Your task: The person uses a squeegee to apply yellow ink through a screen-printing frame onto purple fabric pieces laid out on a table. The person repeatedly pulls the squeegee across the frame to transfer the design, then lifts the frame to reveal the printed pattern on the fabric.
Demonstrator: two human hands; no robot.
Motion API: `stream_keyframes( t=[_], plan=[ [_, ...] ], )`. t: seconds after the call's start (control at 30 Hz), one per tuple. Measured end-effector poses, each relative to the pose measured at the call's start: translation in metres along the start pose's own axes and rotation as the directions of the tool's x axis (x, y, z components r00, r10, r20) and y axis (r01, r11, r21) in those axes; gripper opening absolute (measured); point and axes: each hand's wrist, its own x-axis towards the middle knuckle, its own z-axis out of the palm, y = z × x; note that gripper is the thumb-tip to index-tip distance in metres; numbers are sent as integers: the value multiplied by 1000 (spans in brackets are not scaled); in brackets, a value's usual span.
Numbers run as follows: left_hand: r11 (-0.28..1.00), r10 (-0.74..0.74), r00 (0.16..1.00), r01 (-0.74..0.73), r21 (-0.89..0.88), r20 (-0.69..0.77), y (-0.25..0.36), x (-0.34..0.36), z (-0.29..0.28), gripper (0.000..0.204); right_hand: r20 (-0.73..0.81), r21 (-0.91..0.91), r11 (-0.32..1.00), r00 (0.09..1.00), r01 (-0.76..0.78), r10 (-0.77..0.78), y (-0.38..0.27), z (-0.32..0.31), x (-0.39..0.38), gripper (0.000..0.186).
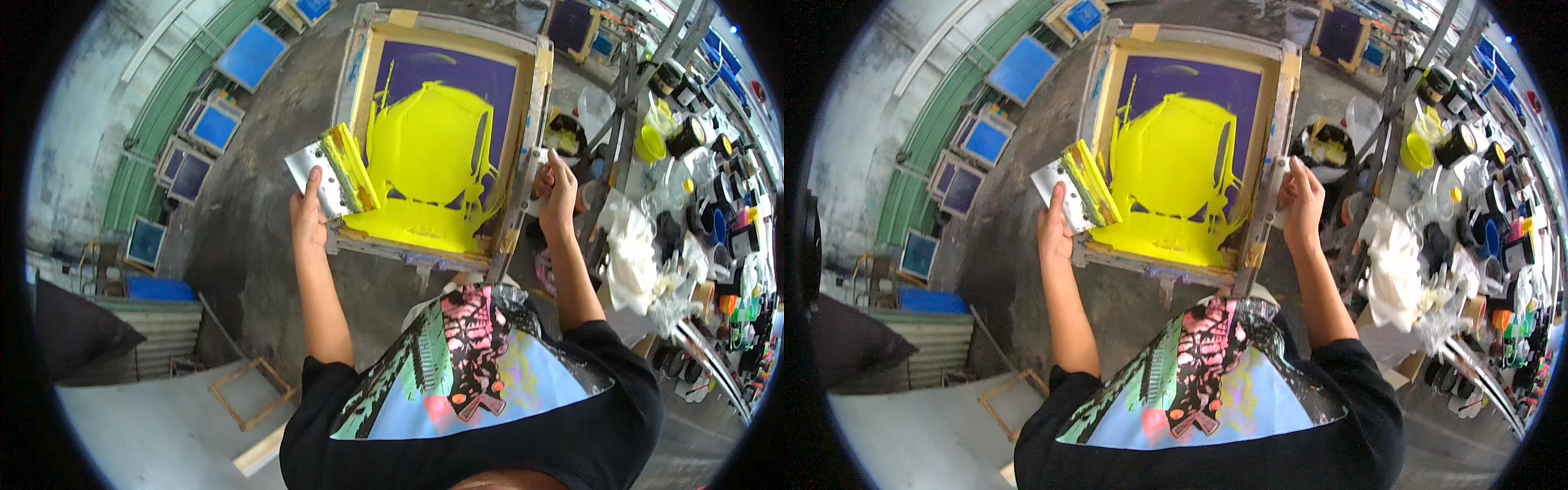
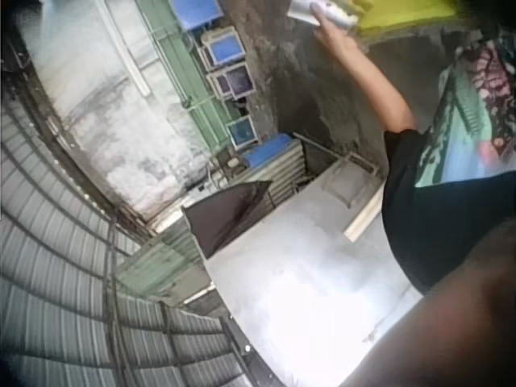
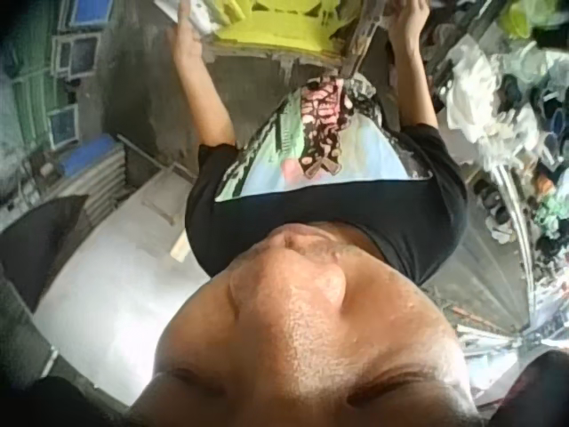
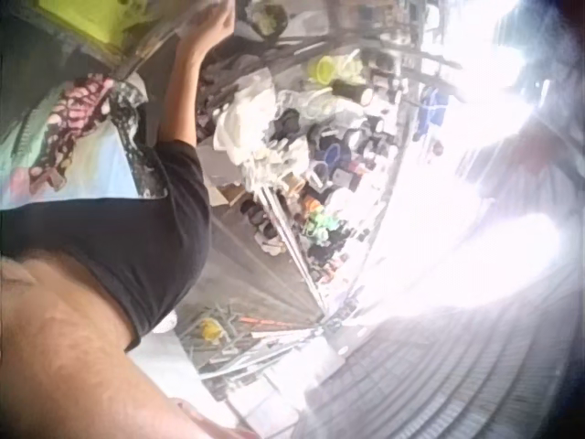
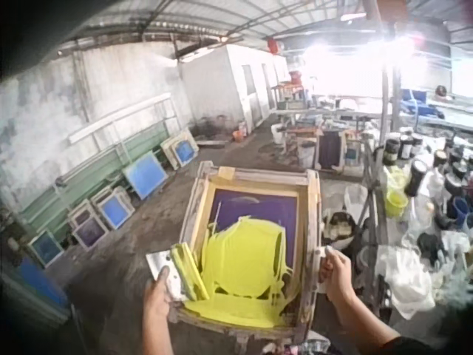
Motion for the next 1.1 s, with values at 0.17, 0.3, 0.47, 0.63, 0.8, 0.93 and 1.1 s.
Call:
stream_keyframes(
  t=[0.17,0.3,0.47,0.63,0.8,0.93,1.1],
  plan=[
    [999,-2,999,0,33,51,19,39,21,66,64,121,991,996,54,-63,-5,5,32,40],
    [1000,5,998,-4,-23,55,24,45,17,64,58,191,981,997,37,-49,-28,21,33,37],
    [996,-55,997,51,77,49,82,-48,57,68,51,150,988,999,-26,18,-117,-12,-8,38],
    [992,-8,992,-8,124,123,34,-89,152,66,25,172,983,997,71,-77,-163,-117,13,37],
    [907,-179,962,79,414,208,-13,-63,281,69,-148,68,979,973,191,-179,-164,-235,39,30],
    [926,-207,917,71,371,341,-59,-8,361,70,-353,-7,986,922,168,-160,-142,-260,86,27],
    [913,-319,829,137,385,460,-85,52,448,69,-519,-115,983,835,144,-183,-116,-282,162,22]
  ],
)
